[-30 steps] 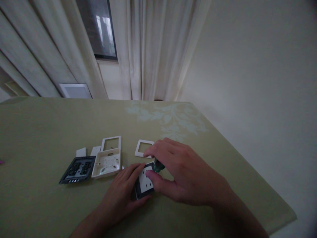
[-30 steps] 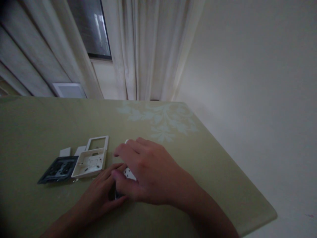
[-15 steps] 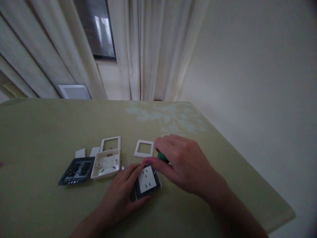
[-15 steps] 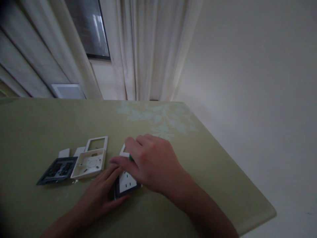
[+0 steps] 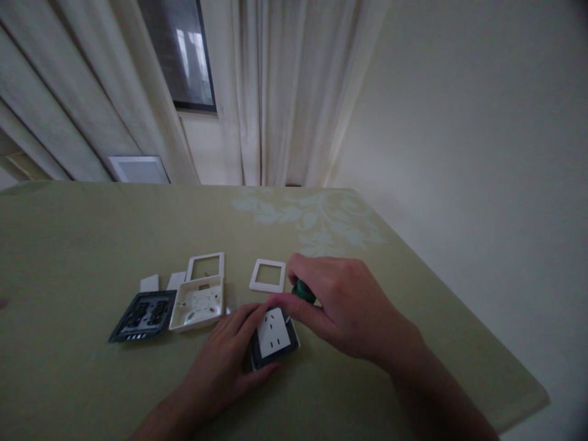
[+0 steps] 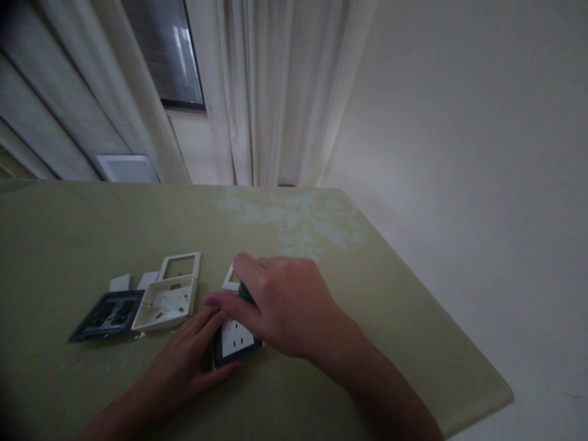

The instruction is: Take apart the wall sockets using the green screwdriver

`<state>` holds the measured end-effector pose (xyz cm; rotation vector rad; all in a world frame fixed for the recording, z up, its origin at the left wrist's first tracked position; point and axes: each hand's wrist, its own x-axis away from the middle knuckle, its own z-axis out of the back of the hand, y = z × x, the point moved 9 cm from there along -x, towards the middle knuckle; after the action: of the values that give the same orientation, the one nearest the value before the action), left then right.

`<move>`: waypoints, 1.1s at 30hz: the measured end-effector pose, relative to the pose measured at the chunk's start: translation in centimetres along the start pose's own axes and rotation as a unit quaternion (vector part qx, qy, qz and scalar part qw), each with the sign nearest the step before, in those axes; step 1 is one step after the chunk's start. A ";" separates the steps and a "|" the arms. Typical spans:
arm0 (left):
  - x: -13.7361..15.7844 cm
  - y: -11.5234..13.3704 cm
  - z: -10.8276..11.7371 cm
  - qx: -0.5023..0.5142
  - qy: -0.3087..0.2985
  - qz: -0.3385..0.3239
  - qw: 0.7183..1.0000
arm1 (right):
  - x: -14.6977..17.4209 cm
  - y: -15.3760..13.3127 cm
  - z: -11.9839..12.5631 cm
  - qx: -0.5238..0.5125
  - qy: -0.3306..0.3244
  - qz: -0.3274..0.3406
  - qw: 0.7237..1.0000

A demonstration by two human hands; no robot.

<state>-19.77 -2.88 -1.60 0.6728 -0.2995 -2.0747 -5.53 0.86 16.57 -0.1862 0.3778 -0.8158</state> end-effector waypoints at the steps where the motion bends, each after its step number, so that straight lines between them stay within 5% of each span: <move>1: 0.0 0.0 0.0 0.000 0.003 0.000 1.000 | 0.0 -0.3 -0.1 -0.005 -0.008 0.015 1.000; 5: 0.0 -0.1 0.1 0.017 0.010 0.004 1.000 | 0.3 -0.9 0.3 -0.012 -0.012 0.047 0.999; 12: 0.0 -0.1 -0.1 0.009 -0.001 0.007 1.000 | 0.1 0.8 0.7 0.055 -0.002 -0.048 0.997; 17: 0.1 -0.3 -0.4 0.024 -0.015 0.013 1.000 | 0.5 -1.0 0.2 -0.026 -0.043 0.028 0.998; 24: 0.1 -0.2 -0.2 0.005 -0.013 0.004 1.000 | 0.4 0.5 0.1 -0.022 -0.038 -0.041 0.998; 30: 0.0 -0.1 -0.3 0.015 -0.020 0.007 1.000 | 0.7 -1.1 0.0 -0.058 -0.063 0.039 0.996; 33: 0.0 -0.2 -0.4 0.023 -0.017 0.009 1.000 | 0.6 -0.7 0.0 -0.056 -0.061 0.021 0.996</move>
<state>-19.71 -2.71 -2.00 0.6596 -0.3722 -2.0699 -5.61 -0.08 16.60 -0.3302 0.3107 -0.7392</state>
